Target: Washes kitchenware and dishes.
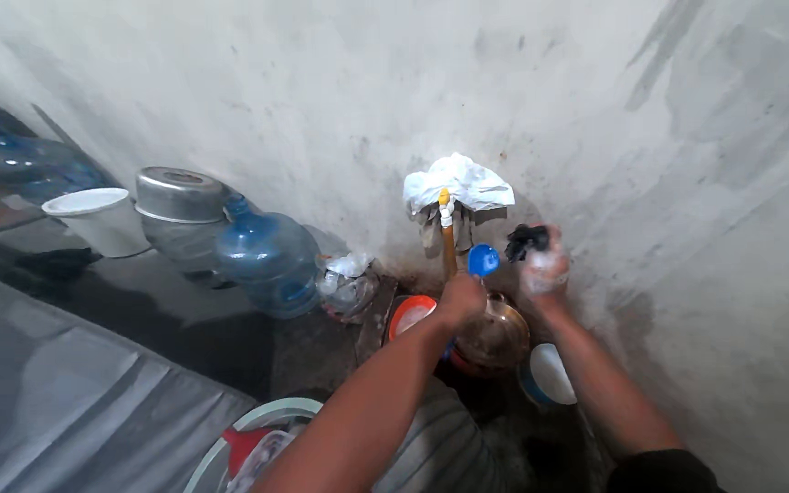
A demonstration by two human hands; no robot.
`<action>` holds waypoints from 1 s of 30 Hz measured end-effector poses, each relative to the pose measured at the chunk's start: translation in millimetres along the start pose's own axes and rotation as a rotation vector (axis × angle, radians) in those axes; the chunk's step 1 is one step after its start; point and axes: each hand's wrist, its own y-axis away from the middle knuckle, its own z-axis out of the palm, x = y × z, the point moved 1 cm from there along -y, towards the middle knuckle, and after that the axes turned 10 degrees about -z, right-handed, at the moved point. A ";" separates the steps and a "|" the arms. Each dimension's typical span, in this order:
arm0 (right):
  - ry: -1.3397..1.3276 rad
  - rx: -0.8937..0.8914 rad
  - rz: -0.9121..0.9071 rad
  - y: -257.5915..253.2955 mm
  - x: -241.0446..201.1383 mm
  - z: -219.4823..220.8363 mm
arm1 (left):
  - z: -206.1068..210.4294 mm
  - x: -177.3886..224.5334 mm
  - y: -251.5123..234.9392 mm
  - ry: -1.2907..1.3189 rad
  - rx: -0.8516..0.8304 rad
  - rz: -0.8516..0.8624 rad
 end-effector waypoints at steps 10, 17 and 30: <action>-0.870 0.164 0.580 50.4 -26.9 57.9 | 8.7 4.0 1.0 0.216 0.011 0.185; 0.001 -0.091 0.367 13.1 -23.9 18.9 | 0.1 19.5 24.8 -0.133 -0.017 0.156; -0.362 0.353 0.640 37.3 -12.2 35.0 | 16.8 29.5 20.8 0.073 -0.008 0.165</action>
